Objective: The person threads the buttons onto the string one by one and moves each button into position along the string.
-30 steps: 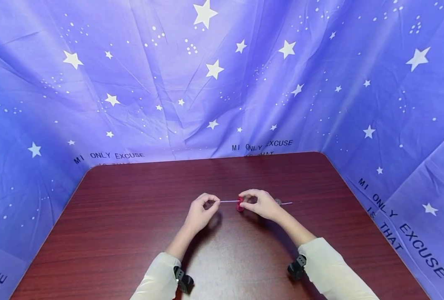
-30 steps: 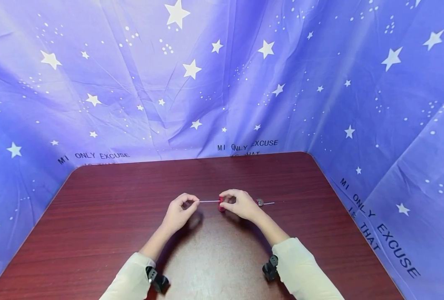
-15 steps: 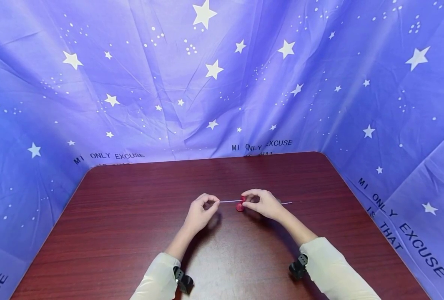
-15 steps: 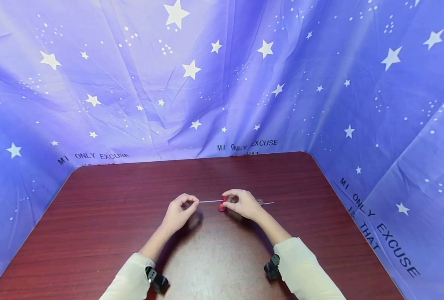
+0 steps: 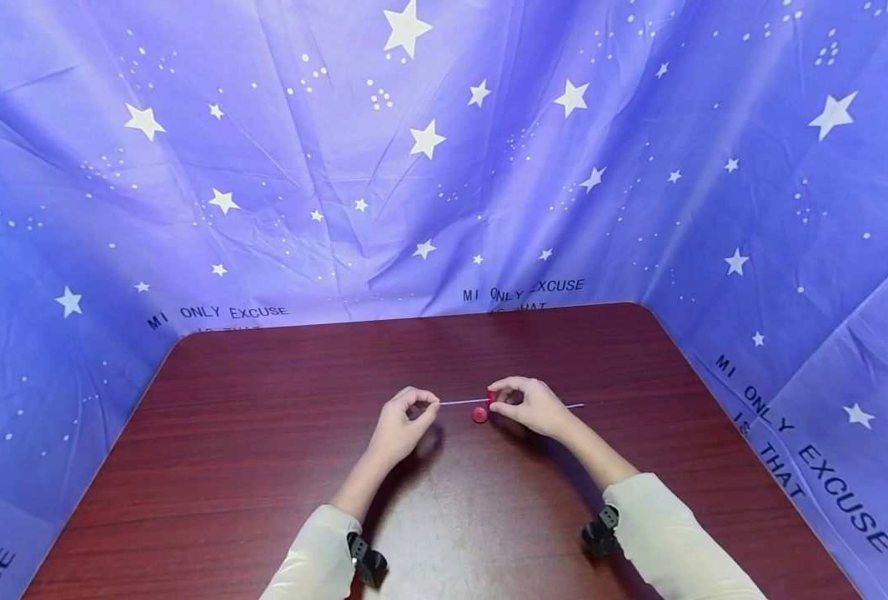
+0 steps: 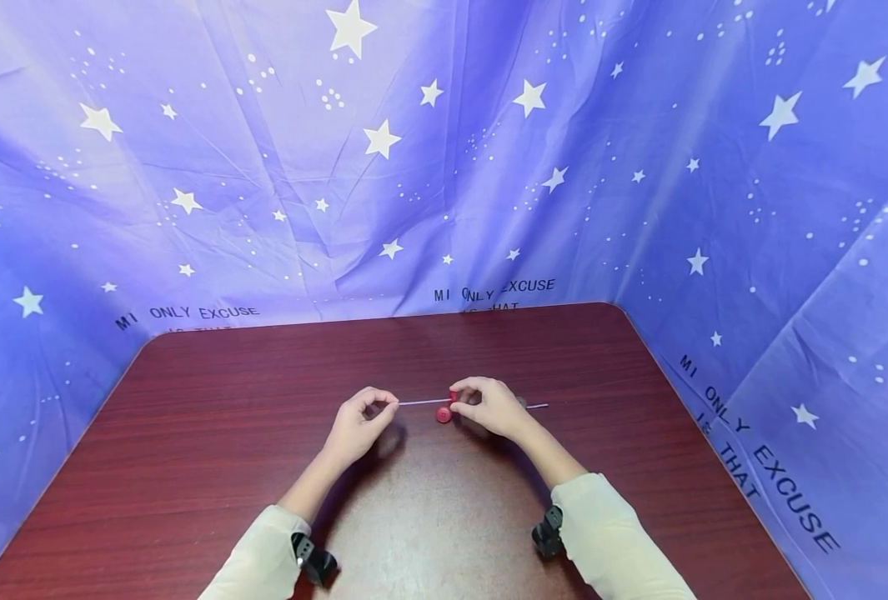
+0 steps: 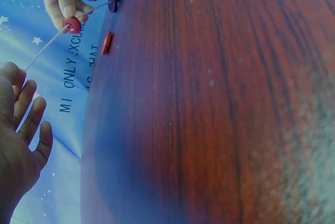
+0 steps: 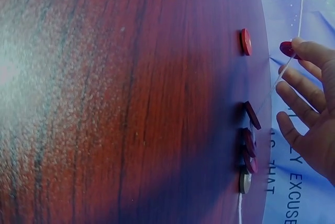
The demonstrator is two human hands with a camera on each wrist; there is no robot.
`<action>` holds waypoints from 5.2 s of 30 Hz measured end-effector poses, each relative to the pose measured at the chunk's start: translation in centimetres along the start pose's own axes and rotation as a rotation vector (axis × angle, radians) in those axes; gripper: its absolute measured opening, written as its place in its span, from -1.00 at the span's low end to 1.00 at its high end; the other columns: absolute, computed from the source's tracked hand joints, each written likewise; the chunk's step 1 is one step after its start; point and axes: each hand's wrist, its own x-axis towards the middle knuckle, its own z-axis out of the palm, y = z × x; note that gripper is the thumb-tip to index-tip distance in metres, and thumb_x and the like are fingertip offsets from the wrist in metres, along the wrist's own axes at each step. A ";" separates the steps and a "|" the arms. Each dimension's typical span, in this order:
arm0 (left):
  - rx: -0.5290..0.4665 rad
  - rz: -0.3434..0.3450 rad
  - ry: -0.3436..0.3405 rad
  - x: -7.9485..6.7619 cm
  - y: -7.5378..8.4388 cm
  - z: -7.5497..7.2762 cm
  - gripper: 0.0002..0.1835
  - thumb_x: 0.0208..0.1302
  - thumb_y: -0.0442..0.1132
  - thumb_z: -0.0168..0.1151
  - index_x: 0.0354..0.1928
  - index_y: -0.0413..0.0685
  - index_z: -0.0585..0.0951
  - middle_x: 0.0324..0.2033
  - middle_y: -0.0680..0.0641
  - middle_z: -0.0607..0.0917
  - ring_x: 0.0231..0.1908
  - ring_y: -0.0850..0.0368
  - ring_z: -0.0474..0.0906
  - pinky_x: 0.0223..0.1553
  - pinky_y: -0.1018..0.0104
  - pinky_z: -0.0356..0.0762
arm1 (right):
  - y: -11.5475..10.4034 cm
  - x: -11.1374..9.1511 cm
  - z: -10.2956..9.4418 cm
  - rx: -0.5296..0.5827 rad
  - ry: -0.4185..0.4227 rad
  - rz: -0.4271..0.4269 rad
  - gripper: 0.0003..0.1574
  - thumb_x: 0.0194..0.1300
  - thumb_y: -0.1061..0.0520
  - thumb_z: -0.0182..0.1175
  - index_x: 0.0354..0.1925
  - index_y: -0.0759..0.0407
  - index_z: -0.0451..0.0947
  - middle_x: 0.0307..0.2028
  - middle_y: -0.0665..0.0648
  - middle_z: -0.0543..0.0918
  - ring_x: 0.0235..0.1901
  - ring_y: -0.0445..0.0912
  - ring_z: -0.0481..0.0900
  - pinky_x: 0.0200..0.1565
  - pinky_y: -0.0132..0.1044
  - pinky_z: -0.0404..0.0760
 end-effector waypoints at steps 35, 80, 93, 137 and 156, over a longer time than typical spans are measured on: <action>-0.021 -0.065 0.028 -0.4 2.1 -0.1 -0.96 0.15 -0.44 0.23 -0.36 -0.29 0.62 -0.44 -0.10 0.61 -0.39 0.21 0.45 -0.35 0.36 0.46 | 1.9 -0.5 -0.6 -0.032 -0.013 0.002 -0.68 0.13 0.14 0.31 -0.12 0.20 0.60 -0.42 0.00 0.65 -0.37 -0.22 0.53 -0.24 -0.37 0.52; -0.054 -0.008 0.027 -0.5 -0.4 0.6 -0.96 0.13 -0.35 0.29 -0.37 -0.06 0.65 -0.43 0.03 0.62 -0.40 0.24 0.47 -0.36 0.43 0.46 | 3.4 -0.7 -0.1 -0.352 0.075 -0.110 -0.68 0.05 0.10 0.35 -0.17 0.13 0.63 -0.44 -0.04 0.61 -0.32 -0.10 0.50 -0.20 -0.17 0.43; -0.019 -0.038 0.054 -1.0 2.9 0.0 -0.94 0.11 -0.47 0.24 -0.39 -0.21 0.63 -0.46 -0.10 0.60 -0.43 0.21 0.44 -0.38 0.48 0.42 | 3.3 -0.8 -0.2 -0.458 0.079 -0.129 -0.69 0.05 0.03 0.36 -0.18 0.07 0.63 -0.39 -0.05 0.62 -0.26 -0.08 0.54 -0.20 -0.14 0.42; -0.045 -0.026 0.017 -1.1 3.3 -0.1 -0.94 0.15 -0.43 0.24 -0.37 -0.32 0.61 -0.44 -0.14 0.61 -0.45 0.25 0.43 -0.39 0.52 0.41 | 3.5 -0.9 -0.6 -0.537 0.062 -0.097 -0.70 0.08 -0.03 0.33 -0.18 0.00 0.67 -0.29 -0.01 0.64 -0.18 -0.03 0.53 -0.19 -0.14 0.40; -0.055 -0.019 0.011 -0.8 3.5 0.0 -0.97 0.15 -0.43 0.24 -0.35 -0.27 0.63 -0.43 -0.13 0.62 -0.45 0.18 0.46 -0.38 0.52 0.43 | 0.3 0.1 -0.2 -0.199 0.109 -0.102 -0.75 0.13 0.08 0.31 -0.19 0.12 0.65 -0.26 0.01 0.66 -0.24 -0.12 0.57 -0.17 -0.21 0.53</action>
